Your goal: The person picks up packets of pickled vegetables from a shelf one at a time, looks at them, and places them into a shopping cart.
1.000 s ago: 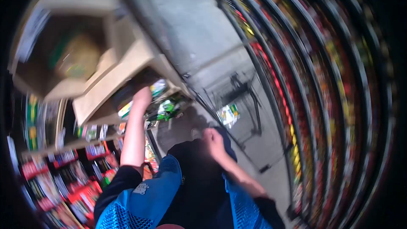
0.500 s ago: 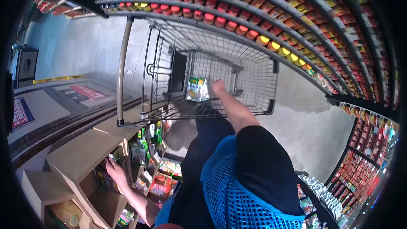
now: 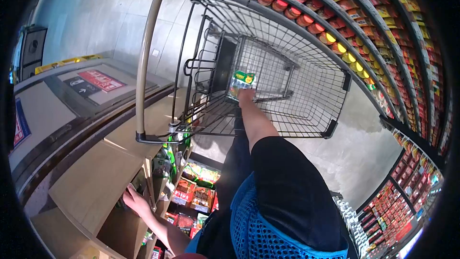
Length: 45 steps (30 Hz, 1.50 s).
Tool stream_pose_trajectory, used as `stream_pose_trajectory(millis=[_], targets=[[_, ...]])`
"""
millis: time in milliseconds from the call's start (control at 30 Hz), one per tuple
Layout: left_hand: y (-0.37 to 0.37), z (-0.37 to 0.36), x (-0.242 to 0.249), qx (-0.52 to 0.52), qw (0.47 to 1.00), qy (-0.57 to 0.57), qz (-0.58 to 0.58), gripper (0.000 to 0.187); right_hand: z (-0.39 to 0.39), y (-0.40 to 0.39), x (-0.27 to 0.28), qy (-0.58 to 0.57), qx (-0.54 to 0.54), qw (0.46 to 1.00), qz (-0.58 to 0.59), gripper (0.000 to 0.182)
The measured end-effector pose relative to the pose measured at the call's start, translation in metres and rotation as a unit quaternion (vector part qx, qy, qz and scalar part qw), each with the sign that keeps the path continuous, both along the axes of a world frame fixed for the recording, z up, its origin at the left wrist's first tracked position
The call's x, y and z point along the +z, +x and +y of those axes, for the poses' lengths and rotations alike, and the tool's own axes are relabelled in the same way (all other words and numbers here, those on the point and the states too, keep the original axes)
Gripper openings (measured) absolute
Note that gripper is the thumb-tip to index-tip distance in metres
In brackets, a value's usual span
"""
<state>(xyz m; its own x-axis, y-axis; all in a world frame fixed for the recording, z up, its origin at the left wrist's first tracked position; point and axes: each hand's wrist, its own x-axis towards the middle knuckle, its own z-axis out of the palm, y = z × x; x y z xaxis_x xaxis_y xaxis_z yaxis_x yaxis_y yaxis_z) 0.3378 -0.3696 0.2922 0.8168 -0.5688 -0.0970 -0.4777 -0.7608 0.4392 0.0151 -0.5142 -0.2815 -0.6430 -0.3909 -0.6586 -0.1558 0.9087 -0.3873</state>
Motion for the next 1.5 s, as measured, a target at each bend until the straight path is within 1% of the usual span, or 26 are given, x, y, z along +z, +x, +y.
stream_pose_trajectory(millis=[67, 100, 200, 300, 400, 433, 467, 567, 633, 700, 733, 767, 800, 867, 933, 1000, 1067, 1100, 1133, 1167, 1267, 1300, 1333, 1367, 1433, 1500], targets=[[0.004, 0.005, -0.006, 0.006, 1.0, -0.029, 0.005, 0.039, -0.012, -0.004, 0.052, 0.021, -0.051, 0.998, -0.014, 0.03], [0.004, 0.006, -0.009, 0.006, 0.999, -0.04, 0.003, 0.039, 0.003, -0.009, 0.004, -0.048, -0.078, 0.994, -0.067, 0.033], [0.006, 0.004, -0.007, -0.003, 1.0, -0.027, -0.002, 0.039, -0.006, -0.015, 0.029, -0.055, -0.058, 0.992, -0.093, 0.029], [0.006, 0.003, -0.007, -0.002, 1.0, -0.018, -0.021, 0.038, -0.02, -0.018, 0.062, 0.003, 0.124, 0.989, -0.08, 0.02], [0.005, 0.003, -0.007, -0.008, 0.999, -0.021, -0.032, 0.038, -0.035, -0.007, 0.104, 0.011, 0.087, 0.991, -0.102, 0.021], [0.006, 0.004, -0.008, -0.012, 0.999, -0.025, -0.033, 0.038, -0.035, -0.006, 0.091, -0.008, 0.047, 0.989, -0.137, 0.027], [0.009, 0.006, -0.01, -0.023, 0.999, -0.026, -0.031, 0.037, -0.034, -0.013, 0.081, 0.006, 0.106, 0.991, -0.085, 0.03], [0.005, -0.001, -0.005, -0.02, 0.999, -0.022, -0.031, 0.035, -0.058, -0.02, 0.151, 0.005, 0.258, 0.965, 0.048, 0.04], [0.003, -0.006, -0.001, -0.013, 0.999, -0.028, -0.011, 0.034, -0.07, -0.031, 0.226, -0.072, 0.266, 0.96, 0.047, 0.041], [0.006, -0.003, -0.009, 0.012, 1.0, -0.016, 0.011, 0.034, -0.072, -0.048, 0.253, -0.222, 0.255, 0.939, 0.057, 0.029], [0.01, 0.002, -0.012, 0.037, 0.999, 0.011, 0.013, 0.034, -0.073, -0.051, 0.304, -0.272, 0.23, 0.934, -0.025, 0.02], [0.008, 0.001, -0.012, -0.013, 0.992, -0.061, -0.106, 0.03, -0.073, -0.054, 0.334, -0.312, 0.199, 0.928, -0.04, 0.021], [0.004, -0.002, -0.008, -0.065, 0.963, -0.123, -0.232, 0.027, -0.076, -0.057, 0.363, -0.287, 0.223, 0.928, -0.083, 0.023], [-0.005, 0.003, 0.018, -0.077, 0.965, -0.141, -0.206, 0.026, -0.072, -0.054, 0.406, -0.354, 0.145, 0.869, -0.313, 0.026], [-0.022, 0.02, 0.013, -0.067, 0.966, -0.213, -0.131, 0.025, -0.057, -0.034, 0.479, -0.349, 0.194, 0.826, -0.399, 0.026], [-0.041, 0.015, 0.037, -0.186, 0.922, -0.331, -0.074, 0.035, -0.037, -0.012, 0.532, -0.324, 0.333, 0.779, -0.421, 0.025], [-0.066, 0.024, 0.023, -0.177, 0.855, -0.438, 0.212, 0.058, -0.006, 0.018, 0.56, -0.291, 0.422, 0.727, -0.457, 0.025], [-0.081, 0.027, 0.028, -0.163, 0.835, -0.458, 0.26, 0.066, 0.01, 0.036, 0.575, -0.269, 0.441, 0.673, -0.529, 0.022], [-0.095, 0.029, 0.033, -0.149, 0.811, -0.475, 0.308, 0.075, 0.019, 0.048, 0.578, -0.267, 0.62, 0.636, -0.375, 0.018], [-0.108, 0.032, 0.027, -0.125, 0.764, -0.54, 0.331, 0.082, 0.037, 0.069, 0.605, -0.239, 0.597, 0.609, -0.464, 0.016], [-0.11, 0.061, 0.032, -0.024, 0.847, -0.462, 0.263, 0.086, 0.069, 0.105, 0.584, -0.233, 0.648, 0.559, -0.462, 0.024], [-0.1, 0.078, 0.018, 0.018, 0.823, -0.471, 0.317, 0.088, 0.073, 0.111, 0.576, -0.237, 0.689, 0.535, -0.428, 0.027], [-0.093, 0.09, 0.019, 0.042, 0.832, -0.462, 0.306, 0.086, 0.079, 0.114, 0.574, -0.239, 0.726, 0.51, -0.394, 0.03], [-0.083, 0.101, 0.017, 0.061, 0.857, -0.452, 0.241, 0.086, 0.088, 0.115, 0.576, -0.251, 0.699, 0.523, -0.419, 0.039], [-0.072, 0.104, 0.045, 0.12, 0.875, -0.436, 0.171, 0.085, 0.096, 0.106, 0.572, -0.249, 0.729, 0.508, -0.386, 0.042], [-0.049, 0.107, 0.046, 0.169, 0.791, -0.544, 0.224, 0.08, 0.101, 0.095, 0.554, -0.224, 0.791, 0.466, -0.328, 0.046]])
